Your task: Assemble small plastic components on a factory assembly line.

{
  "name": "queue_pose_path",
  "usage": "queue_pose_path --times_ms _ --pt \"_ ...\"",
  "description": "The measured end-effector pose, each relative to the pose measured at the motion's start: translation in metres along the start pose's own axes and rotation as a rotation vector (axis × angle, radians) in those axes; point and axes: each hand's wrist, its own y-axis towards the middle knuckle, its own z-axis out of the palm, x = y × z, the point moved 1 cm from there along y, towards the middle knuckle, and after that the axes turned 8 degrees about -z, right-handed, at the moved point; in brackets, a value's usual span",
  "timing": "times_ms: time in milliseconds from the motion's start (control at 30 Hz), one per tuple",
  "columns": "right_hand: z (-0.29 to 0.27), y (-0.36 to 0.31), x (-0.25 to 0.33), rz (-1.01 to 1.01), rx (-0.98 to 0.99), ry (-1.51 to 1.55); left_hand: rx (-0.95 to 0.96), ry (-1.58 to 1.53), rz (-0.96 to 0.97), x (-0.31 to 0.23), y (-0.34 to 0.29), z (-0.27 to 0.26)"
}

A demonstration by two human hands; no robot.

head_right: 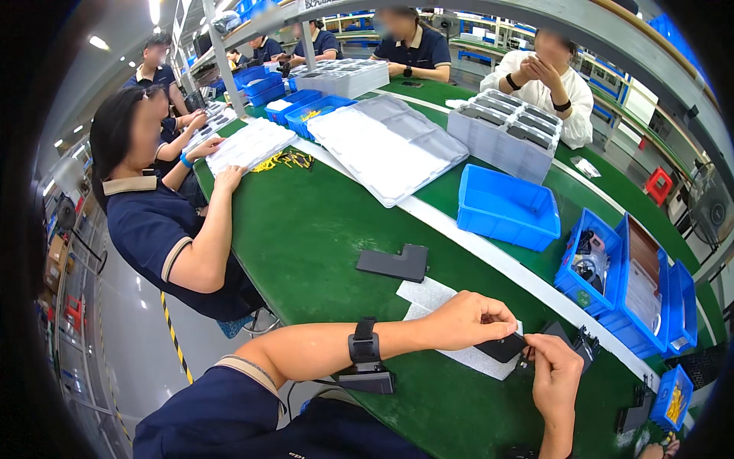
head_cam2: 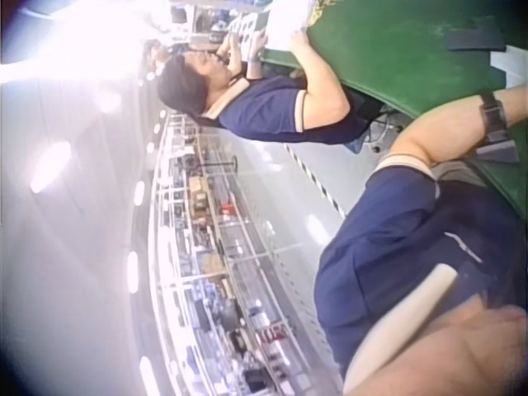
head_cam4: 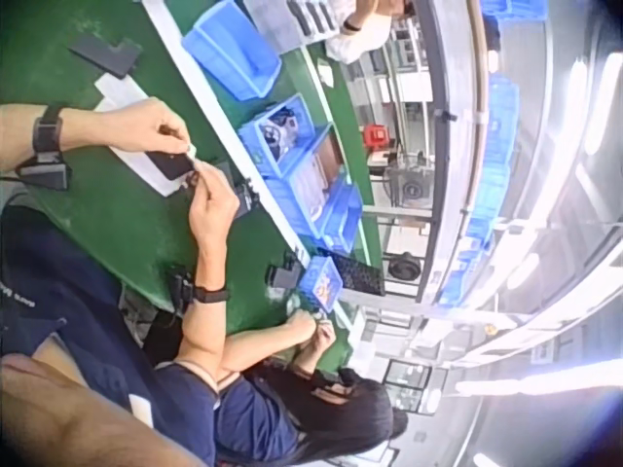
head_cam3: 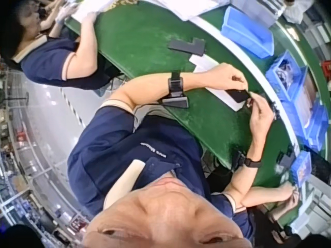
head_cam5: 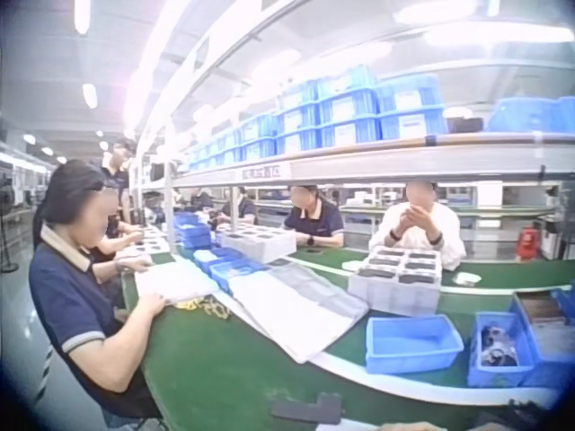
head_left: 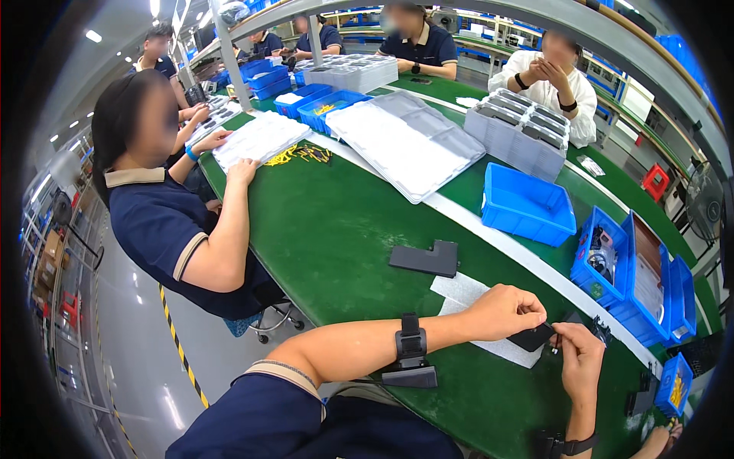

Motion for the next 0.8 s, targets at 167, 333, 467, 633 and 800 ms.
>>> queue_pose_path --times_ms 167,333,467,633,800 --pt "-0.002 -0.003 -0.001 0.301 -0.077 0.271 0.015 -0.054 0.073 0.002 0.003 0.003" --pt "0.007 0.003 -0.007 0.275 -0.057 0.140 -0.022 0.132 0.101 -0.002 -0.001 -0.007" --pt "0.001 0.003 -0.001 0.335 -0.088 0.155 0.006 0.208 0.048 -0.017 -0.001 -0.004" --pt "0.002 0.002 0.008 0.175 -0.075 -0.048 -0.056 0.313 0.172 -0.015 -0.003 0.001" --pt "0.012 0.002 0.009 -0.121 -0.138 -0.234 -0.118 0.555 0.317 -0.015 -0.004 0.001"
